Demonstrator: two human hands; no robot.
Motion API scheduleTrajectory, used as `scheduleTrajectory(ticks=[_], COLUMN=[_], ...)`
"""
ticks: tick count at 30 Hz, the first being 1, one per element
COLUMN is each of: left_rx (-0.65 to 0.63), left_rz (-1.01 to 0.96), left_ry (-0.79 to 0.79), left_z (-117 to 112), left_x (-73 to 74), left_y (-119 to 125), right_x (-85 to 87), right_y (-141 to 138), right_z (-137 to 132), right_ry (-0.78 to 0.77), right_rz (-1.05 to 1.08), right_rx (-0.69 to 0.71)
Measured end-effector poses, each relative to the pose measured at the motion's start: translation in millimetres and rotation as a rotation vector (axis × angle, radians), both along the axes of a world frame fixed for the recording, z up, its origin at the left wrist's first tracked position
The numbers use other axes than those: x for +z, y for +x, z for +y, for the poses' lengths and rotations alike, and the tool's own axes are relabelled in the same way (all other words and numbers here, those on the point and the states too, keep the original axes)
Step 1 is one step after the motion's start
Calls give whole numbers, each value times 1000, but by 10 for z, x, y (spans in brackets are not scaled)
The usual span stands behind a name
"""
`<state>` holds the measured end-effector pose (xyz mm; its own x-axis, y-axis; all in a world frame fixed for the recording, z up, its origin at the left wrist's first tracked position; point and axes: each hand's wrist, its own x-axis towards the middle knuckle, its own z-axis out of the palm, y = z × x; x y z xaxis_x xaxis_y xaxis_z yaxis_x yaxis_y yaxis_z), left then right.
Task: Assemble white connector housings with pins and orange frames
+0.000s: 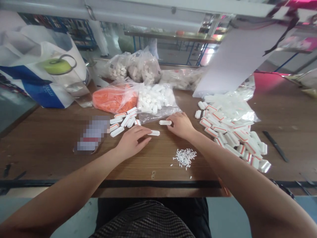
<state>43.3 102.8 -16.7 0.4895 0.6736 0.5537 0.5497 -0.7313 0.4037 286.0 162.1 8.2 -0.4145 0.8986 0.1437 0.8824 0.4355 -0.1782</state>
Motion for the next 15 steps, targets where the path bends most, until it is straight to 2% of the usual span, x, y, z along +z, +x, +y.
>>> scheduleTrajectory(ticks=[3, 7, 10, 12, 15], left_rx=[20, 17, -2, -3, 65], left_rz=[-36, -125, -193, -277, -408], left_ry=[13, -14, -82, -195, -473], left_z=[-19, -57, -94, -139, -256], left_x=[21, 21, 23, 50, 130], left_y=[7, 26, 53, 83, 147], right_x=[99, 247, 324, 350, 320], right_y=[12, 106, 163, 144, 9], right_z=[-156, -435, -637, -785, -1044], right_ry=[-57, -420, -627, -628, -392], right_rz=[171, 594, 741, 768, 678], right_rx=[-65, -120, -77, -63, -99])
